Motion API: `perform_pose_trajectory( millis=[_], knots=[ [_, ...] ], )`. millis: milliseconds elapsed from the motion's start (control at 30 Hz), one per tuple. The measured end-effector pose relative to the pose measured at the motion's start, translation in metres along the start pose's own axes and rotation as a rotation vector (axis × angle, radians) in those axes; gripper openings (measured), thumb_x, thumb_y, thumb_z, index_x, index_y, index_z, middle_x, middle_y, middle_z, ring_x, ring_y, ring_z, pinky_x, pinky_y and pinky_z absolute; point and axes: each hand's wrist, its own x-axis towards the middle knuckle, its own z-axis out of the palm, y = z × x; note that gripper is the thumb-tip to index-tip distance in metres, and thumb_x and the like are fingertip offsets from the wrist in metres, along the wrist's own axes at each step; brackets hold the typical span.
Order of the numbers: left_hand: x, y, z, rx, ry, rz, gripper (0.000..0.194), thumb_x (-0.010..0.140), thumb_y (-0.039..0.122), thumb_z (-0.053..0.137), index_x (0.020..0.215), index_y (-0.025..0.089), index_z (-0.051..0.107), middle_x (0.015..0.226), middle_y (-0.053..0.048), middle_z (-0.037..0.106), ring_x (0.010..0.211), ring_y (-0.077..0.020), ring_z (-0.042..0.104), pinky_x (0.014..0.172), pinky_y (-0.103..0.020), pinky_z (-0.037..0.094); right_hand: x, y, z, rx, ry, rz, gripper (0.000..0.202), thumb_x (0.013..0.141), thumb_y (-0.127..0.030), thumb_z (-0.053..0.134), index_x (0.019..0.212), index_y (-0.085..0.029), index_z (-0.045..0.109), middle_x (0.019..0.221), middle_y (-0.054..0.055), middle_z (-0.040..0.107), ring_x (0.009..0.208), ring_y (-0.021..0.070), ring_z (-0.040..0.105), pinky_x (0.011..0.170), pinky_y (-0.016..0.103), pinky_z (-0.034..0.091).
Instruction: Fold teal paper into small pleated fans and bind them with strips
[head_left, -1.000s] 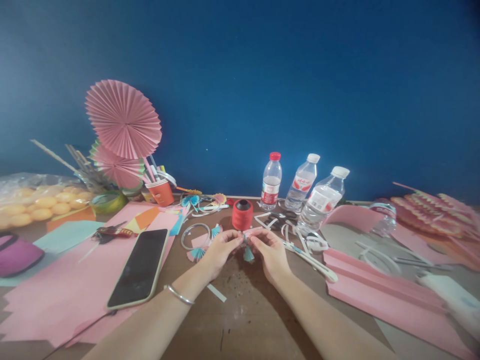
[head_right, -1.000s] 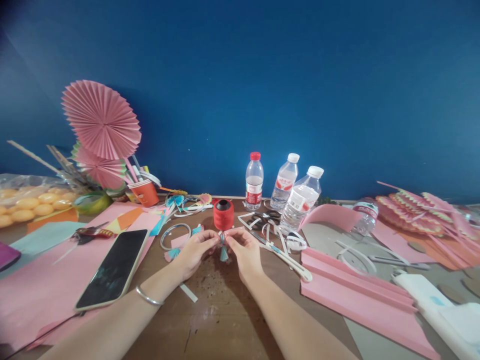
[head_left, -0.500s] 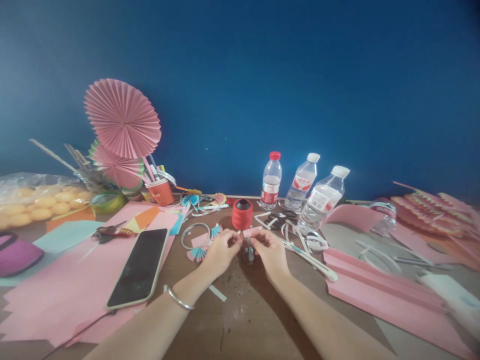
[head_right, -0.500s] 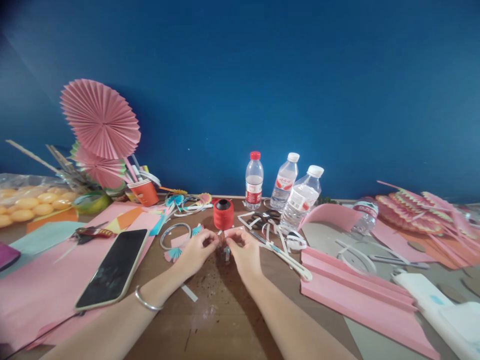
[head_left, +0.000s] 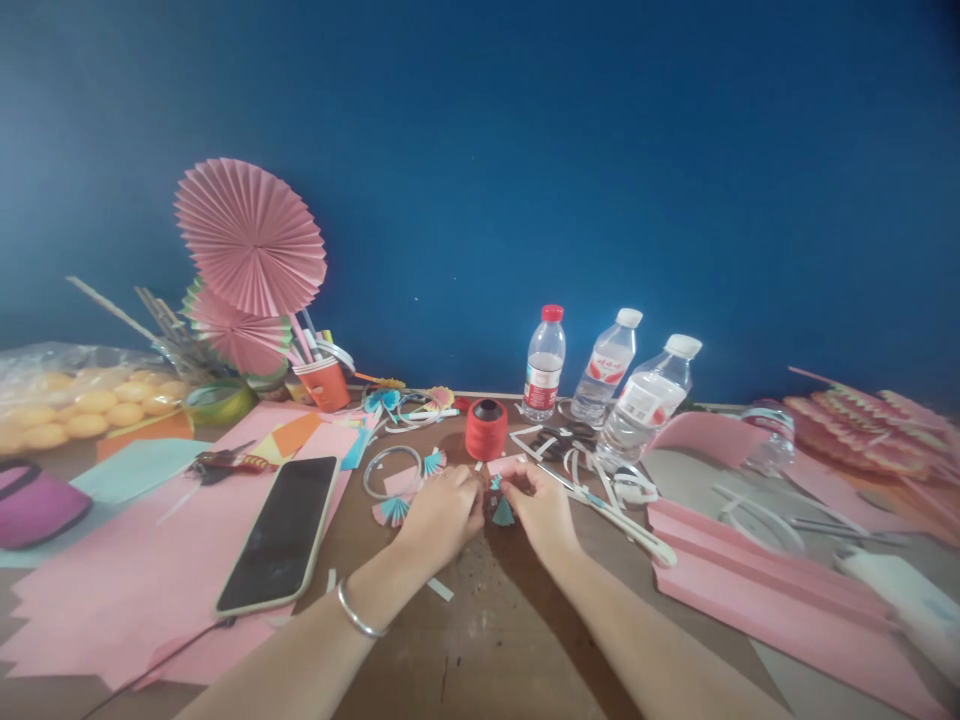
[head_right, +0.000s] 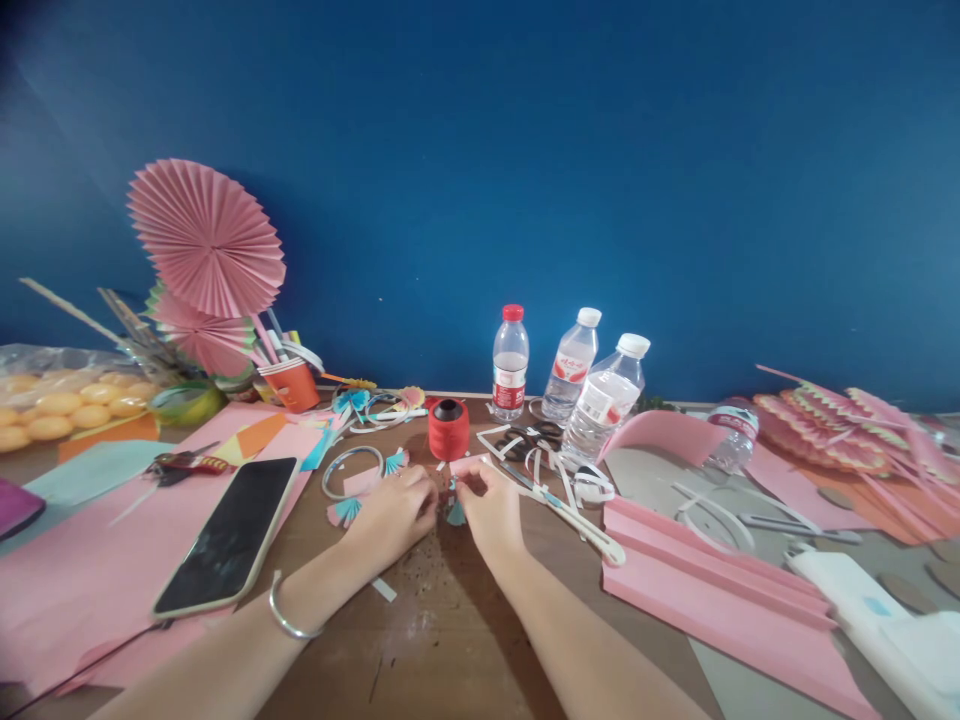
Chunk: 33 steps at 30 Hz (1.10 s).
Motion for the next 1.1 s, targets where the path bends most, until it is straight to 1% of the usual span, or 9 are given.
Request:
perform_pose_trajectory(
  millis=[133,267,367,533,633,733,833,967,1100],
  knots=[
    [-0.001,0.002,0.0,0.086,-0.032,0.03,0.015,0.078,0.012,0.044,0.081,0.014,0.058,0.081,-0.009,0.058,0.078,-0.0236,0.055,0.072,-0.036,0.04,0.001,-0.006,-0.003,-0.167,-0.028,-0.03,0.01,0.066,-0.018,0.055,0.07,-0.02,0.065,0.067,-0.001,0.064,0.059,0.0157,0.053,0.06,0.028,0.041],
    [0.0,0.001,0.0,0.139,-0.065,0.051,0.021,0.072,0.007,0.048,0.09,0.013,0.059,0.084,-0.009,0.061,0.079,-0.0246,0.057,0.077,-0.038,0.039,0.0,-0.008,-0.004,-0.191,-0.031,-0.038,0.013,0.066,-0.018,0.053,0.07,-0.02,0.065,0.066,-0.001,0.064,0.06,0.0164,0.053,0.06,0.027,0.04],
    [0.0,0.002,-0.001,0.221,-0.095,0.067,0.024,0.073,0.006,0.048,0.093,0.012,0.059,0.087,-0.011,0.061,0.08,-0.0261,0.058,0.078,-0.041,0.039,0.0,-0.007,-0.005,-0.213,-0.022,-0.021,0.012,0.067,-0.02,0.052,0.068,-0.02,0.064,0.063,-0.001,0.063,0.059,0.0165,0.053,0.058,0.027,0.039],
    [-0.002,0.005,-0.008,0.306,-0.17,0.112,0.019,0.075,0.006,0.047,0.082,0.011,0.064,0.08,-0.012,0.062,0.079,-0.0273,0.059,0.077,-0.043,0.04,0.001,-0.002,-0.005,-0.224,-0.023,-0.009,0.012,0.068,-0.023,0.052,0.068,-0.02,0.063,0.061,-0.001,0.061,0.058,0.0167,0.053,0.058,0.027,0.039],
    [-0.004,0.006,-0.012,0.313,-0.209,0.103,0.018,0.073,0.005,0.049,0.077,0.011,0.065,0.077,-0.011,0.062,0.075,-0.0257,0.06,0.075,-0.041,0.041,0.002,0.002,-0.005,-0.217,-0.004,-0.011,0.011,0.068,-0.024,0.053,0.067,-0.02,0.063,0.06,-0.001,0.061,0.058,0.0168,0.053,0.058,0.028,0.039],
    [-0.006,0.004,-0.014,0.321,-0.245,0.094,0.016,0.07,0.004,0.051,0.074,0.011,0.065,0.075,-0.012,0.062,0.072,-0.0245,0.061,0.069,-0.038,0.042,0.003,0.007,-0.004,-0.203,0.013,-0.009,0.011,0.068,-0.025,0.053,0.069,-0.019,0.063,0.063,0.0,0.063,0.059,0.0171,0.054,0.059,0.028,0.039],
    [-0.006,0.002,-0.013,0.325,-0.253,0.097,0.016,0.069,0.003,0.052,0.073,0.011,0.065,0.072,-0.012,0.061,0.07,-0.0239,0.061,0.065,-0.036,0.042,0.004,0.01,-0.004,-0.192,0.015,-0.007,0.011,0.068,-0.025,0.054,0.07,-0.019,0.063,0.066,0.0,0.064,0.061,0.0174,0.055,0.061,0.028,0.04],
    [-0.007,0.0,-0.011,0.336,-0.254,0.103,0.016,0.068,0.003,0.053,0.073,0.011,0.066,0.07,-0.012,0.061,0.068,-0.0252,0.061,0.063,-0.037,0.042,0.005,0.013,-0.004,-0.174,0.016,-0.003,0.01,0.069,-0.024,0.054,0.071,-0.019,0.062,0.067,0.001,0.064,0.063,0.0183,0.056,0.063,0.029,0.041],
    [-0.008,-0.001,-0.01,0.343,-0.257,0.113,0.016,0.066,0.001,0.054,0.07,0.012,0.066,0.07,-0.012,0.061,0.069,-0.0249,0.06,0.066,-0.038,0.04,0.005,0.014,-0.004,-0.139,0.017,0.006,0.01,0.069,-0.024,0.054,0.073,-0.02,0.062,0.069,0.002,0.065,0.066,0.0194,0.058,0.063,0.031,0.043]
  ],
)
